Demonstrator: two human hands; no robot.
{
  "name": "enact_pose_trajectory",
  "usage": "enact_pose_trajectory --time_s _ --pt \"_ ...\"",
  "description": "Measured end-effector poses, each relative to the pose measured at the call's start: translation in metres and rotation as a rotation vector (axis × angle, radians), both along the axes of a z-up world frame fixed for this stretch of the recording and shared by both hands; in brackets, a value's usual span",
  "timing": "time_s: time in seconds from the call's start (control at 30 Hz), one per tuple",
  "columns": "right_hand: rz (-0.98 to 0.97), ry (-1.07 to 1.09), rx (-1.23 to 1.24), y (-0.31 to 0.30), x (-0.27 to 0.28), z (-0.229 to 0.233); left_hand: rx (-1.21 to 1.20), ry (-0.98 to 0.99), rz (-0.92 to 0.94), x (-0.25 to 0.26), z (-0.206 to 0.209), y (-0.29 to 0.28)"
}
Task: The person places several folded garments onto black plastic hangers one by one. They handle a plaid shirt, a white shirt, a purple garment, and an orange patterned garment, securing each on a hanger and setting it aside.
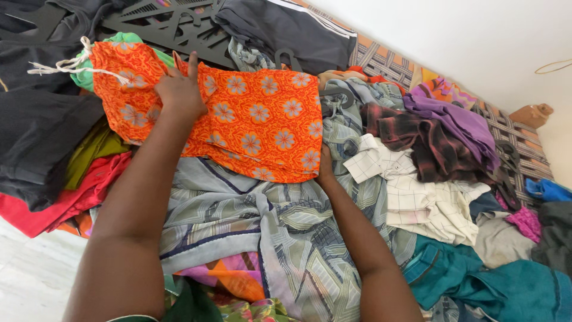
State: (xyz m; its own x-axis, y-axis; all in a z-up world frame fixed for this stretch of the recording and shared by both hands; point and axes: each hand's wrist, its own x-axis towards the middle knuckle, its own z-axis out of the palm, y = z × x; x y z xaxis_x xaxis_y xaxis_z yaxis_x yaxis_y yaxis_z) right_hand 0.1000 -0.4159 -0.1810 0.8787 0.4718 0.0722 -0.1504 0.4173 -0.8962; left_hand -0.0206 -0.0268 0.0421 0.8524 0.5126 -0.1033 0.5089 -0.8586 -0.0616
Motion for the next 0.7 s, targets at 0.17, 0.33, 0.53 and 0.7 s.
enact_pose_trajectory --time_s 0.17,0.33,0.53,0.7 --pt "0.001 -0.002 0.005 0.0 -0.002 0.003 0.018 -0.115 -0.03 0.021 -0.033 0.014" --pt "-0.003 0.034 0.021 0.0 -0.001 0.001 -0.047 -0.374 -0.091 0.023 -0.041 0.041" --pt "0.003 0.0 -0.002 0.003 -0.006 0.01 -0.404 -0.825 -0.112 -0.022 0.014 0.049" --pt "-0.081 -0.126 -0.172 0.01 -0.006 0.013 -0.003 -0.819 -0.038 -0.045 0.001 0.112"
